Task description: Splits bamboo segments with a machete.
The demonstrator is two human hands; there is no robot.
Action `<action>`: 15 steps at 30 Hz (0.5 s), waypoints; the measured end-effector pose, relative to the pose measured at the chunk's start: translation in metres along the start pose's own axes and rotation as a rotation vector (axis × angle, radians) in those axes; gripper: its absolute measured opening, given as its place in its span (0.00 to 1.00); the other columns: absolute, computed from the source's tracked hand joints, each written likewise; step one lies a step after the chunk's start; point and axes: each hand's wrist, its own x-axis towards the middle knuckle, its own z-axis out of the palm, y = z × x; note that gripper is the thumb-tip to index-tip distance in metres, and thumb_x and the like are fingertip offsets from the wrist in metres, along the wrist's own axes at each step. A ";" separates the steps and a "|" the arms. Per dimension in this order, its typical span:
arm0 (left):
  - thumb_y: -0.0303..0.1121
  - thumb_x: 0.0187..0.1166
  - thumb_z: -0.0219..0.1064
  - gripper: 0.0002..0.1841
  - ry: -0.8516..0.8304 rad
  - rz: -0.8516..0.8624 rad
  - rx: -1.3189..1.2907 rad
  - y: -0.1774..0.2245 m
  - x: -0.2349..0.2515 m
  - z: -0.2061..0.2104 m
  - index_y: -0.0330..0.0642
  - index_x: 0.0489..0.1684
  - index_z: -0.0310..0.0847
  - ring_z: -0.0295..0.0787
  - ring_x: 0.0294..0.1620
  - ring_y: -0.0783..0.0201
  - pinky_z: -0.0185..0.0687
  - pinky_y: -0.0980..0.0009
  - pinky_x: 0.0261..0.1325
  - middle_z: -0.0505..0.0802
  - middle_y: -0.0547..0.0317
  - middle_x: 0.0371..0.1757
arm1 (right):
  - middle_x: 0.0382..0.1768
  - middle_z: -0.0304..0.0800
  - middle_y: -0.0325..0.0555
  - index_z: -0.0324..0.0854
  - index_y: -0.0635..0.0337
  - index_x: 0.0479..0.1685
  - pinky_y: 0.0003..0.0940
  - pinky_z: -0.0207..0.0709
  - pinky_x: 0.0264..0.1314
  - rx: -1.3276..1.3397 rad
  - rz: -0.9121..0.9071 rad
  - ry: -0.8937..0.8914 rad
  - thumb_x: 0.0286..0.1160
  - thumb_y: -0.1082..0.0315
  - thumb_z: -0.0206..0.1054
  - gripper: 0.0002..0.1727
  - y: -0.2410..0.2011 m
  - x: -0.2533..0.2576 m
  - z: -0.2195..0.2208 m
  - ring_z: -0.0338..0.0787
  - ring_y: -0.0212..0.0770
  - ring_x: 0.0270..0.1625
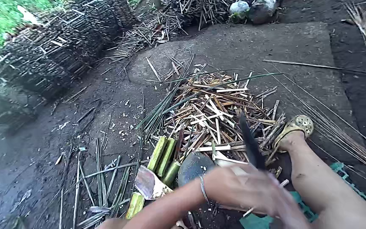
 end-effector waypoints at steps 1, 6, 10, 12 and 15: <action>0.29 0.79 0.63 0.10 -0.069 -0.277 0.094 -0.040 -0.032 -0.005 0.41 0.47 0.91 0.91 0.58 0.53 0.81 0.55 0.66 0.95 0.49 0.53 | 0.16 0.74 0.26 0.73 0.60 0.39 0.19 0.74 0.20 0.057 -0.021 0.064 0.96 0.50 0.27 0.32 -0.005 -0.002 -0.020 0.73 0.21 0.14; 0.38 0.84 0.61 0.32 -0.575 -1.571 0.348 -0.190 -0.159 -0.007 0.43 0.89 0.62 0.62 0.89 0.39 0.56 0.35 0.85 0.73 0.42 0.86 | 0.22 0.80 0.27 0.72 0.48 0.40 0.20 0.77 0.25 0.470 -0.121 0.045 0.87 0.39 0.33 0.28 -0.021 0.009 -0.118 0.81 0.24 0.20; 0.43 0.80 0.68 0.44 -0.798 -1.786 0.406 -0.206 -0.214 0.015 0.42 0.95 0.48 0.48 0.94 0.39 0.33 0.28 0.89 0.66 0.41 0.90 | 0.35 0.84 0.35 0.72 0.60 0.53 0.18 0.80 0.39 0.704 -0.101 0.031 0.79 0.47 0.51 0.24 -0.054 0.028 -0.109 0.87 0.24 0.32; 0.41 0.80 0.69 0.41 -0.841 -1.721 0.485 -0.211 -0.224 0.025 0.38 0.93 0.53 0.52 0.92 0.37 0.34 0.30 0.89 0.68 0.37 0.88 | 0.38 0.84 0.36 0.71 0.62 0.56 0.17 0.80 0.41 0.699 -0.082 0.058 0.78 0.50 0.54 0.23 -0.061 0.035 -0.107 0.87 0.23 0.35; 0.36 0.74 0.73 0.37 -0.882 -1.691 0.541 -0.222 -0.226 0.027 0.34 0.85 0.64 0.58 0.90 0.38 0.38 0.32 0.89 0.73 0.36 0.84 | 0.40 0.84 0.36 0.71 0.61 0.58 0.16 0.79 0.42 0.671 -0.055 0.037 0.80 0.50 0.51 0.23 -0.059 0.039 -0.113 0.87 0.23 0.37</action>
